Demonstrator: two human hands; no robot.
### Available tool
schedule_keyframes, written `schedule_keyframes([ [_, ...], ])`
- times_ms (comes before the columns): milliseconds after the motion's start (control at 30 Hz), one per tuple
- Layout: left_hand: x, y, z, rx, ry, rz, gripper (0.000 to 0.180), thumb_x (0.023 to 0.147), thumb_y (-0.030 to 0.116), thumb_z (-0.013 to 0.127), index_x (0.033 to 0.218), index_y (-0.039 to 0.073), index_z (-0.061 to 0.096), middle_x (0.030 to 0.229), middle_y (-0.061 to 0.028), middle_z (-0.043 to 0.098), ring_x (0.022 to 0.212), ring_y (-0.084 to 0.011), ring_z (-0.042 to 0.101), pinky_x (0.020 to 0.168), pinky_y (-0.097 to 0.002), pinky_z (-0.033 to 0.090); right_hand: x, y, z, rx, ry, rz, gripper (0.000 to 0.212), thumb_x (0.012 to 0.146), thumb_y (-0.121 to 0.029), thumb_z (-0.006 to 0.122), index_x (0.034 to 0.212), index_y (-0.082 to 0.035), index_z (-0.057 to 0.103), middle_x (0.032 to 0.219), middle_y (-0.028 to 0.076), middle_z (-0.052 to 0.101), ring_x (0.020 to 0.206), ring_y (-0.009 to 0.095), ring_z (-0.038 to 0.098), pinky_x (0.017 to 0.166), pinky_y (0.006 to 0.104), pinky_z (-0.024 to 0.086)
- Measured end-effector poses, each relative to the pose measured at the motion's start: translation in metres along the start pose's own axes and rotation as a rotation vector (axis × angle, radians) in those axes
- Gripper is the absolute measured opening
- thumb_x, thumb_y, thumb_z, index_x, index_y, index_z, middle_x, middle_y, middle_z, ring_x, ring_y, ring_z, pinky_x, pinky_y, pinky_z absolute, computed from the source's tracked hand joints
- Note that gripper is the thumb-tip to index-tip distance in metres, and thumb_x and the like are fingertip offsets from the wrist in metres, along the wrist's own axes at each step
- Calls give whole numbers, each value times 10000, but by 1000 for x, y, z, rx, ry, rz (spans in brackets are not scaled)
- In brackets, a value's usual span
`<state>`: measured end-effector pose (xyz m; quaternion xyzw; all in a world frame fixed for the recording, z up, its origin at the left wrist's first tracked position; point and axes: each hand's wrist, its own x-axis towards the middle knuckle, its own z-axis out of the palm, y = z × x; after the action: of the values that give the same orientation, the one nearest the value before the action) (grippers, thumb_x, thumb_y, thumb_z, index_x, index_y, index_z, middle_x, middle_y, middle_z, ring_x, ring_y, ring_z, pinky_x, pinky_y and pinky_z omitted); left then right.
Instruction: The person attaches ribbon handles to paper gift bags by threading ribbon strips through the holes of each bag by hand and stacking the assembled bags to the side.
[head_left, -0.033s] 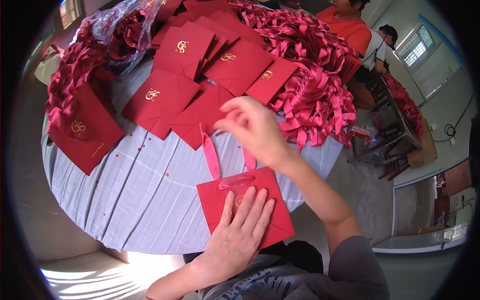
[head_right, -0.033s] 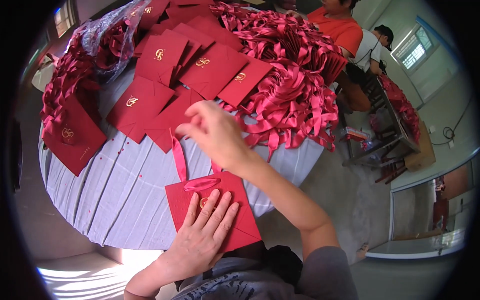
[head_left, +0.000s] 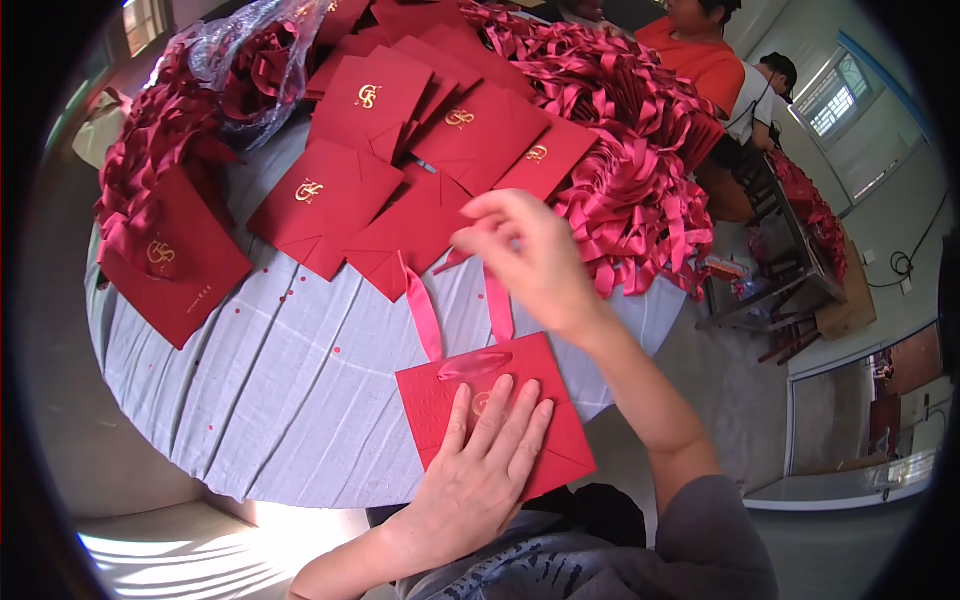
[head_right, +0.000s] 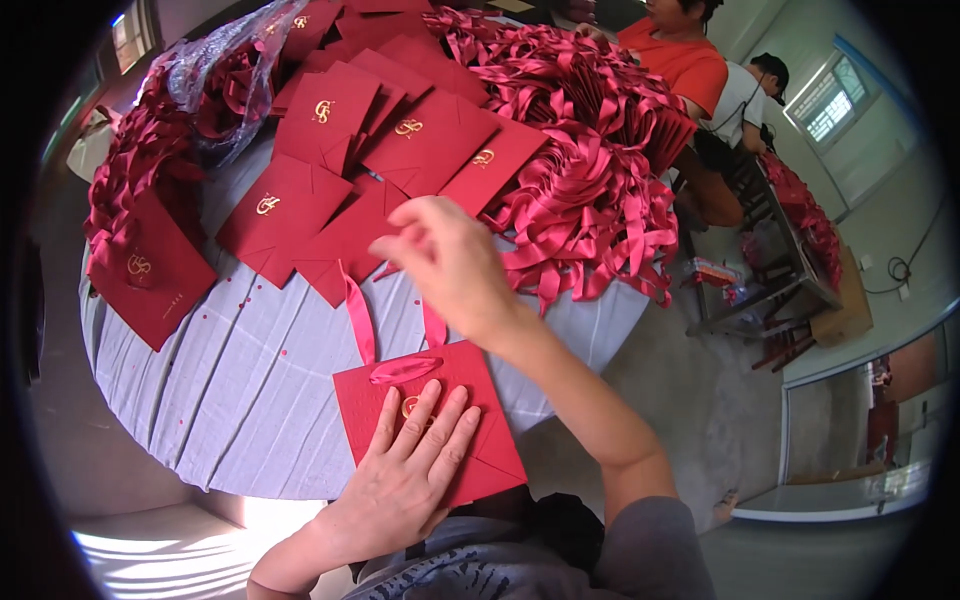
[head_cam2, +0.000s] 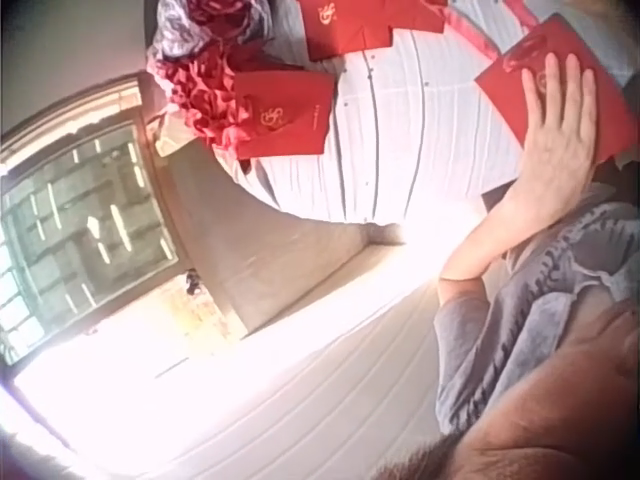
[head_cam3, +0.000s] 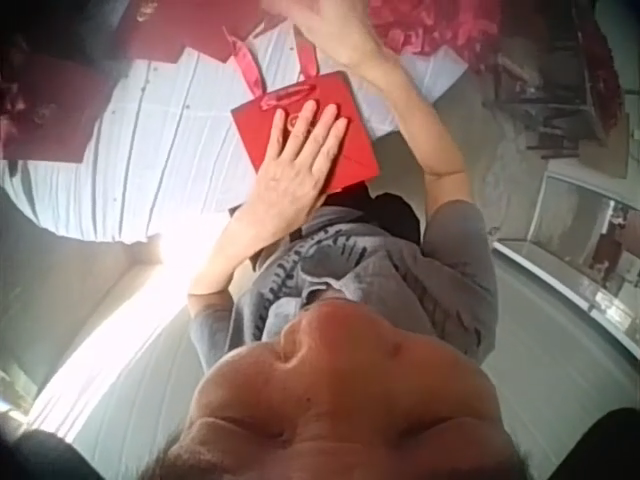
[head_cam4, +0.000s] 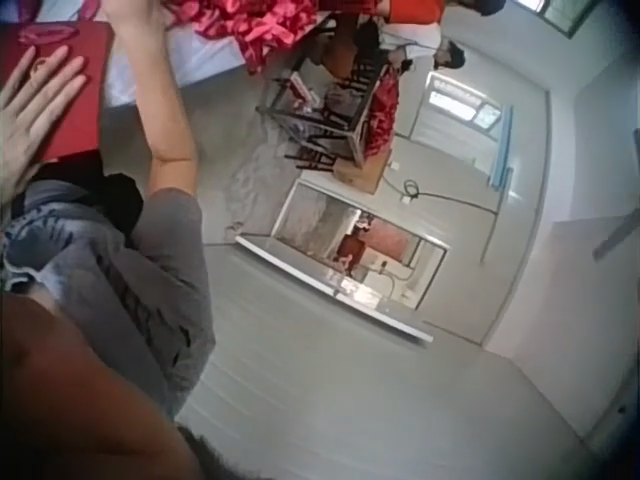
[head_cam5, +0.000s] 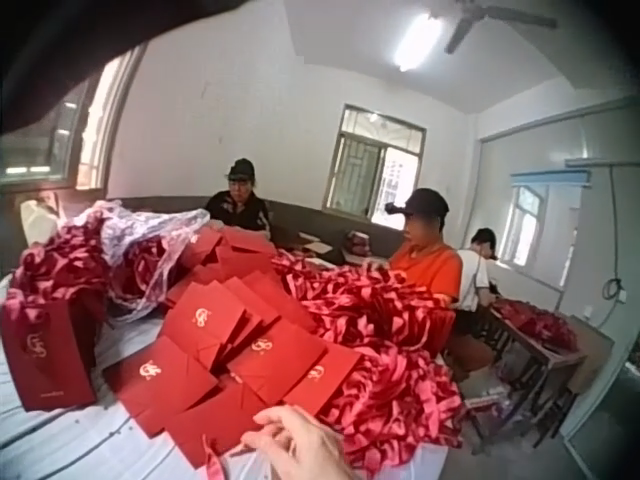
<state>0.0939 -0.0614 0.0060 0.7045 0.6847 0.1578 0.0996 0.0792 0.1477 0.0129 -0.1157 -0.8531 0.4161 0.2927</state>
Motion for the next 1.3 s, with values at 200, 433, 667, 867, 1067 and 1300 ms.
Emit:
schedule_keyframes([
  [200, 0, 2, -46, -576, 442, -75, 792, 738, 3, 602, 1416, -83, 201, 1441, -288, 263, 1349, -406, 277, 1115, -480, 198, -30, 2, -69, 155, 54, 206, 205, 946, -155, 535, 910, 21, 634, 755, 26, 639, 690, 65, 574, 607, 211, 469],
  [433, -14, -5, 7, -1060, 955, -456, 513, 1005, 442, 306, 1327, 44, 334, 1241, -100, 482, 1089, -165, 484, 934, -315, 399, -53, -17, -38, 1035, -133, 670, 422, 1004, -346, 406, 1163, 20, 543, 1116, 78, 613, 1012, 131, 589, 864, 297, 481],
  [667, -12, -34, 15, -971, 1001, -454, 502, 1004, 279, 373, 1414, 20, 243, 1401, -138, 343, 1226, -203, 401, 1026, -343, 320, -45, -32, -42, 586, -152, 263, 272, 918, -136, 602, 1145, 1, 543, 945, 16, 604, 850, 60, 568, 753, 222, 481],
  [867, -23, -49, -51, -161, 1195, -263, 522, 827, -37, 577, 1320, 6, 413, 1302, -185, 471, 1190, -316, 465, 987, -414, 369, -13, -56, -70, 65, -189, -140, 209, 854, -75, 657, 1042, -3, 601, 850, 16, 628, 725, 56, 565, 624, 220, 466],
  [1067, 5, -56, -86, 276, 916, -92, 350, 735, -42, 659, 1072, 45, 626, 1025, -106, 612, 947, -294, 552, 819, -387, 446, -6, -61, -66, -67, -316, -307, 210, 811, -35, 669, 1008, 20, 620, 905, 118, 670, 823, 176, 661, 732, 285, 509],
  [1300, 25, -60, -78, 453, 959, -16, 315, 711, -21, 681, 1020, 30, 652, 991, -92, 623, 925, -274, 578, 800, -396, 465, -7, -50, -75, -116, -274, -333, 211, 814, -38, 661, 1015, 19, 633, 937, 127, 670, 826, 195, 663, 721, 286, 515],
])
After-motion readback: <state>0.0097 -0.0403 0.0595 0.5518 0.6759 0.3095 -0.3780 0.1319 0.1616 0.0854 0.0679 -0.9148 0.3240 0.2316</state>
